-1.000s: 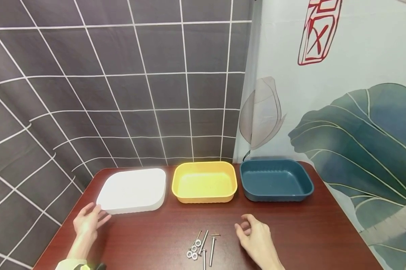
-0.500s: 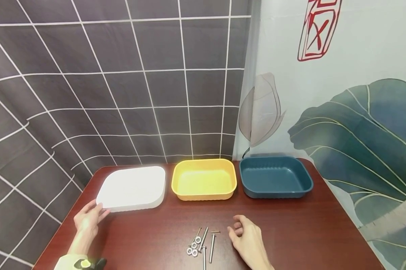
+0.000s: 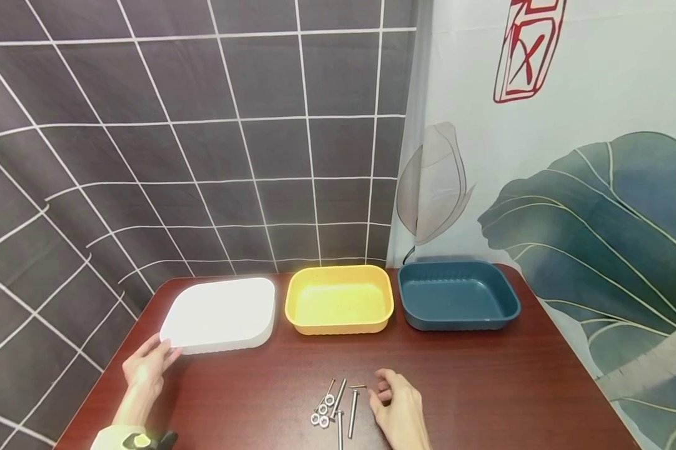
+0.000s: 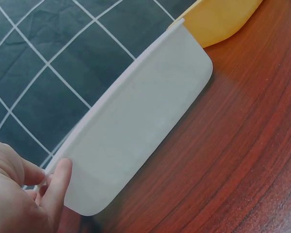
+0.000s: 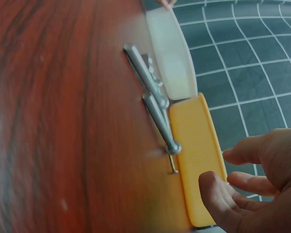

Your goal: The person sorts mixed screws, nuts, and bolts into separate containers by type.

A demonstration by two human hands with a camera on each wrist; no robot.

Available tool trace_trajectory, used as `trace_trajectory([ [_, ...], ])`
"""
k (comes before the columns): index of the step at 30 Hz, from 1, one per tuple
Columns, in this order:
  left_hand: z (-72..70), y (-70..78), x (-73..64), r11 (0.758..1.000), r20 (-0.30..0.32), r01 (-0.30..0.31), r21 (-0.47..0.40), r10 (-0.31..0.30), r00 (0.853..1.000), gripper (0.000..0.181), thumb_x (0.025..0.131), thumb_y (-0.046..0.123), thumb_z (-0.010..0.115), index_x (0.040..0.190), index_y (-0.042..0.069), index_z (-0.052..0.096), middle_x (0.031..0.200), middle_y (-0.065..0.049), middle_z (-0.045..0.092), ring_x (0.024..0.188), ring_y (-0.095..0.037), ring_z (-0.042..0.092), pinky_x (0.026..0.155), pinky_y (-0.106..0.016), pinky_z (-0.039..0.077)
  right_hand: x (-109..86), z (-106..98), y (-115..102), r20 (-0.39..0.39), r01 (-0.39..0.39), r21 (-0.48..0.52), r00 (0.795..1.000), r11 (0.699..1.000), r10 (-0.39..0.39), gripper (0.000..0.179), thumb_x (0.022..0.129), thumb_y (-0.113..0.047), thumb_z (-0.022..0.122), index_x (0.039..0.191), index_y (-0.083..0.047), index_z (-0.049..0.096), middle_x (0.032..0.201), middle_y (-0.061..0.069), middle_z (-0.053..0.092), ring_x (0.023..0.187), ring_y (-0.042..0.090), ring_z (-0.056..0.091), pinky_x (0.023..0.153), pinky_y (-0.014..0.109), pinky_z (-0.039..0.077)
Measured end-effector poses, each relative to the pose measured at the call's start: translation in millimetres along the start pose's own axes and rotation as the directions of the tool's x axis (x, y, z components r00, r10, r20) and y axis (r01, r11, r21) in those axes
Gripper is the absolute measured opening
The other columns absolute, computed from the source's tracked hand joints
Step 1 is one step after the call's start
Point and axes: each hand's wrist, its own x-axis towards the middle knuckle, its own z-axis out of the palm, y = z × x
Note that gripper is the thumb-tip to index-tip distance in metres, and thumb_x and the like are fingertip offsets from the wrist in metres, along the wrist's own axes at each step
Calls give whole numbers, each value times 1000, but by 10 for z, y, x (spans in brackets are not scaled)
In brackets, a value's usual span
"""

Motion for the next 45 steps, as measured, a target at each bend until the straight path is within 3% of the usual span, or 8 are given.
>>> trace_trajectory([
  [7, 7, -14, 7, 1000, -4, -1, 7, 1, 1000, 55, 98, -2, 57, 149, -7, 38, 86, -2, 54, 63, -3, 65, 75, -25, 63, -85, 143, 34, -60, 115, -7, 992, 993, -115, 37, 64, 7, 86, 94, -5, 69, 76, -3, 62, 60, 1, 61, 50, 15, 53],
  [20, 8, -29, -1, 1000, -8, -13, -3, 13, 1000, 55, 98, -2, 56, 149, -7, 38, 88, -2, 54, 63, -2, 65, 75, -24, 63, -151, 280, 29, -84, 178, -38, 980, 983, -180, 41, 59, 10, 86, 94, -5, 70, 76, -5, 60, 59, 0, 58, 49, 10, 50],
  [30, 7, -31, 6, 1000, -1, -21, -9, 21, 1000, 55, 98, -1, 57, 150, -6, 38, 88, 1, 55, 64, -2, 66, 76, -24, 63, -171, 312, -25, -71, 158, -99, 984, 982, -165, 41, 59, 1, 90, 94, -7, 70, 77, -6, 58, 58, -2, 55, 47, 19, 50],
  [37, 7, -34, 5, 1000, -13, -19, -13, 19, 1000, 55, 97, -2, 58, 149, -5, 39, 92, 1, 55, 64, -2, 66, 76, -24, 63, -181, 321, -53, -17, 99, -130, 995, 987, -102, 40, 61, -2, 90, 96, -7, 69, 78, -8, 55, 60, -2, 54, 50, 26, 53],
  [45, 18, -42, 21, 1000, -12, -14, -10, 14, 1000, 55, 98, -1, 56, 150, -5, 38, 116, -14, 50, 64, -1, 65, 77, -23, 63, -175, 300, -110, 97, 16, -153, 995, 988, -2, 34, 65, -8, 88, 91, -6, 67, 77, -9, 52, 60, -1, 54, 50, 27, 52],
])
